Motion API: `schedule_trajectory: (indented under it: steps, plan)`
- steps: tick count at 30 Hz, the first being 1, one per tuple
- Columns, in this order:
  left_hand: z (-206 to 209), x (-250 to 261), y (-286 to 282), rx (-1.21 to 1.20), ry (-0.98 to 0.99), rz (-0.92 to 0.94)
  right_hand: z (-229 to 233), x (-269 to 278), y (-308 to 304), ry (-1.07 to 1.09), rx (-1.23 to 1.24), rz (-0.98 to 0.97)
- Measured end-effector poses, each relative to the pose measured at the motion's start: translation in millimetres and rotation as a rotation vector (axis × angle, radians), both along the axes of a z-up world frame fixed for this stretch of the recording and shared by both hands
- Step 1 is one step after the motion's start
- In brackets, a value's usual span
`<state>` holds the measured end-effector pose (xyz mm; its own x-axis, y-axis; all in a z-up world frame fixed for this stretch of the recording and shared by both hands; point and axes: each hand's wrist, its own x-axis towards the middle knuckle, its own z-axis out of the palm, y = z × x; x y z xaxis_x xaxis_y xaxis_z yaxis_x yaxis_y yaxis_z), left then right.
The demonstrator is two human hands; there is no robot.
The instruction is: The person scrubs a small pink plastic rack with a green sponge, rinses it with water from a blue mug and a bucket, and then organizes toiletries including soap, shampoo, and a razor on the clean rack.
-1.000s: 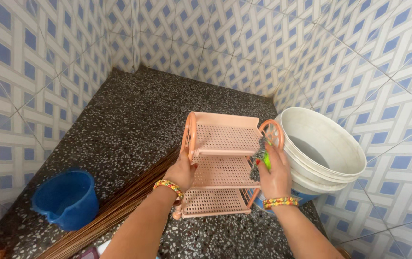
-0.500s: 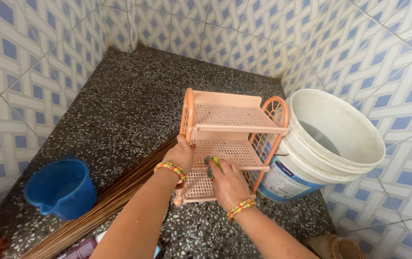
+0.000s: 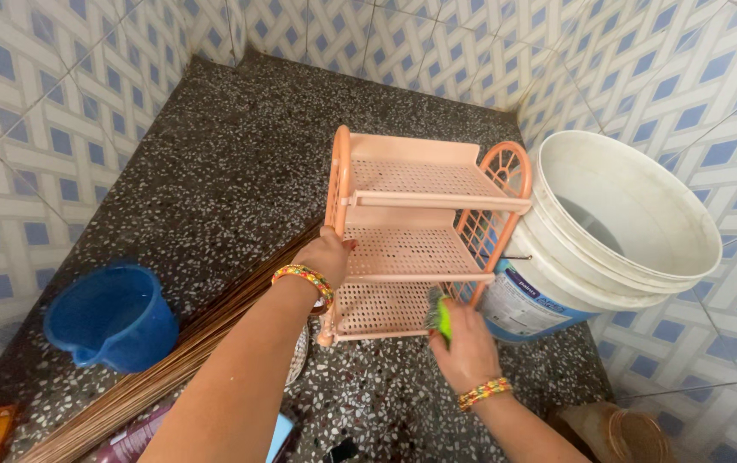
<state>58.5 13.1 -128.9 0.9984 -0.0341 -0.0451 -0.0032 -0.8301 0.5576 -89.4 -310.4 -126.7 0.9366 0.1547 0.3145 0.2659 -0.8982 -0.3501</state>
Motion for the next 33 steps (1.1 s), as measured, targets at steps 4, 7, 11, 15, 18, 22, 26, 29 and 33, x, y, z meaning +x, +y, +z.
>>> schedule_trajectory:
  steps: [4,7,11,15,18,22,26,29,33]
  plan:
    - [12.7,-14.1,1.2,-0.018,0.126,0.011,-36.1,27.9,8.5,0.077,-0.115,0.141]
    - [17.2,-21.9,6.4,0.011,0.116,-0.024,-76.1,71.7,-6.5,0.339,-0.257,-0.013]
    - [13.3,-22.2,7.0,0.041,0.078,-0.034,-139.7,119.4,-6.7,0.475,-0.399,0.014]
    - [5.9,-29.0,5.9,0.104,0.002,-0.034,-155.2,87.2,68.4,0.435,-0.197,0.262]
    - [12.0,-25.7,9.6,0.080,0.064,-0.003,-139.3,80.8,119.1,0.456,-0.107,0.421]
    - [19.0,-33.2,12.4,0.059,0.030,-0.032,-130.5,102.2,80.6,0.291,-0.169,0.326]
    - [28.6,-48.4,11.3,0.063,0.084,-0.040,-117.2,135.1,-4.3,0.522,-0.305,-0.187]
    - [36.5,-49.1,8.6,0.080,0.081,-0.051,-129.5,150.0,-0.7,0.555,-0.498,-0.159]
    - [37.8,-47.4,6.7,0.116,0.092,-0.033,-172.6,149.6,106.5,0.453,-0.286,-0.030]
